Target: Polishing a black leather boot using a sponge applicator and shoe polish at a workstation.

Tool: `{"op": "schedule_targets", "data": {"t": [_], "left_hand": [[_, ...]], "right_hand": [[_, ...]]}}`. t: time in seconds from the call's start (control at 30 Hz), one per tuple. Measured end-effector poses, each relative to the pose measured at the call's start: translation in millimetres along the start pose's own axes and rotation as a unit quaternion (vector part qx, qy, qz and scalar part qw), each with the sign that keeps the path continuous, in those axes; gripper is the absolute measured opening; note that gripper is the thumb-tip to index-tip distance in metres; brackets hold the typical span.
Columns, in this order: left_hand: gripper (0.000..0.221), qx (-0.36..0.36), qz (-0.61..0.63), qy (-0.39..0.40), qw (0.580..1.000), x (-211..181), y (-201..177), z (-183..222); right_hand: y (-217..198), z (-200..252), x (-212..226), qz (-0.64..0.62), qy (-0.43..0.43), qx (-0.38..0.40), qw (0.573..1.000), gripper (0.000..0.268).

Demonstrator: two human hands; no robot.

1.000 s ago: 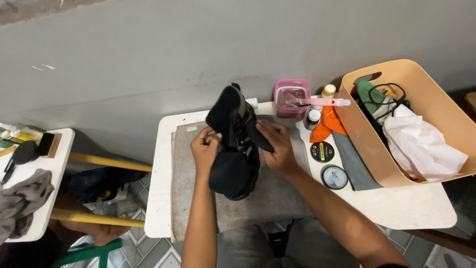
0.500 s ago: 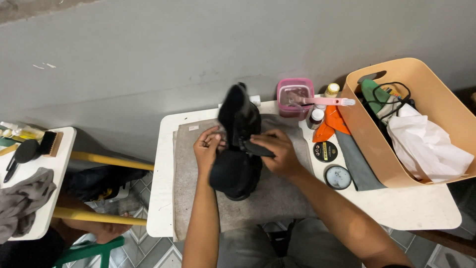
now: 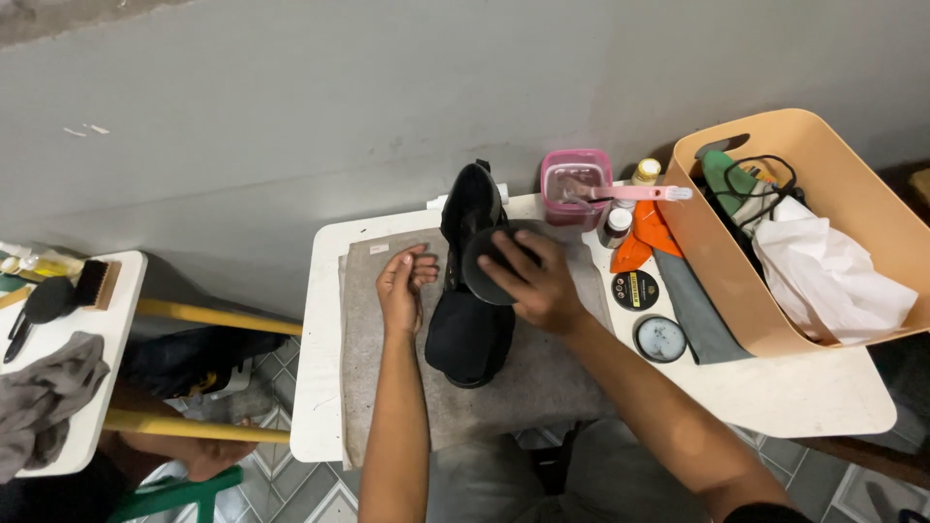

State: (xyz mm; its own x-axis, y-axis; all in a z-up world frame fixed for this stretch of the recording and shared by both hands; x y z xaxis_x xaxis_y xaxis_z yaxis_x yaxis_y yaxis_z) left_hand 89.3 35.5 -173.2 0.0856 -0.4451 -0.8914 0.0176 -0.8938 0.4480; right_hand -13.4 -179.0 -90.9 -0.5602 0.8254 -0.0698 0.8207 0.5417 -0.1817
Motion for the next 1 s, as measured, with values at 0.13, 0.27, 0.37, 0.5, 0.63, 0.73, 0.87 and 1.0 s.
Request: {"op": "schedule_targets", "data": {"t": [0.13,0.27,0.37,0.5,0.63,0.73,0.87,1.0], "left_hand": [[0.032,0.003,0.010,-0.007,1.000,3,-4,-2],[0.030,0.015,0.014,-0.005,1.000,6,-6,-6],[0.028,0.013,0.015,-0.006,1.000,10,-10,-7],[0.024,-0.006,0.009,-0.017,1.000,5,-8,-6],[0.022,-0.004,0.001,-0.026,1.000,-1,-3,-1],[0.019,-0.019,-0.001,-0.007,1.000,-3,-2,-3],[0.021,-0.033,-0.003,0.007,0.999,-5,-3,-1],[0.022,-0.039,-0.176,0.077,0.981,-30,10,5]], "right_hand": [[2,7,3,-0.052,0.011,0.109,0.993,0.038],[-1,7,-3,-0.224,0.116,0.131,0.959,0.030],[-1,27,-12,-0.289,0.198,0.110,0.930,0.025],[-21,-6,-6,-0.188,0.221,0.037,0.956,0.029],[-15,-17,-8,-0.094,0.154,0.041,0.983,0.033],[9,-1,-15,-0.073,0.049,0.100,0.991,0.039],[20,25,-18,-0.159,0.047,0.130,0.978,0.056],[11,30,-25,-0.172,0.105,0.123,0.972,0.039]]}}
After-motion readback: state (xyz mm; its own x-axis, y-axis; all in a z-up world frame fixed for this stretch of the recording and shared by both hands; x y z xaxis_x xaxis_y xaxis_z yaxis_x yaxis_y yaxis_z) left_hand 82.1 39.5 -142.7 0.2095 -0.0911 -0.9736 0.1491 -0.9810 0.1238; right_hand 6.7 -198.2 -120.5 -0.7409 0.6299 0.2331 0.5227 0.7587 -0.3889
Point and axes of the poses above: each hand's wrist, its own z-axis away from the middle knuckle, its own y-axis out of the palm, x = y × z, the point moved 2 cm from there along -z, towards the middle knuckle, and after that the axes turned 3 degrees about -x, right-handed, at the moved point
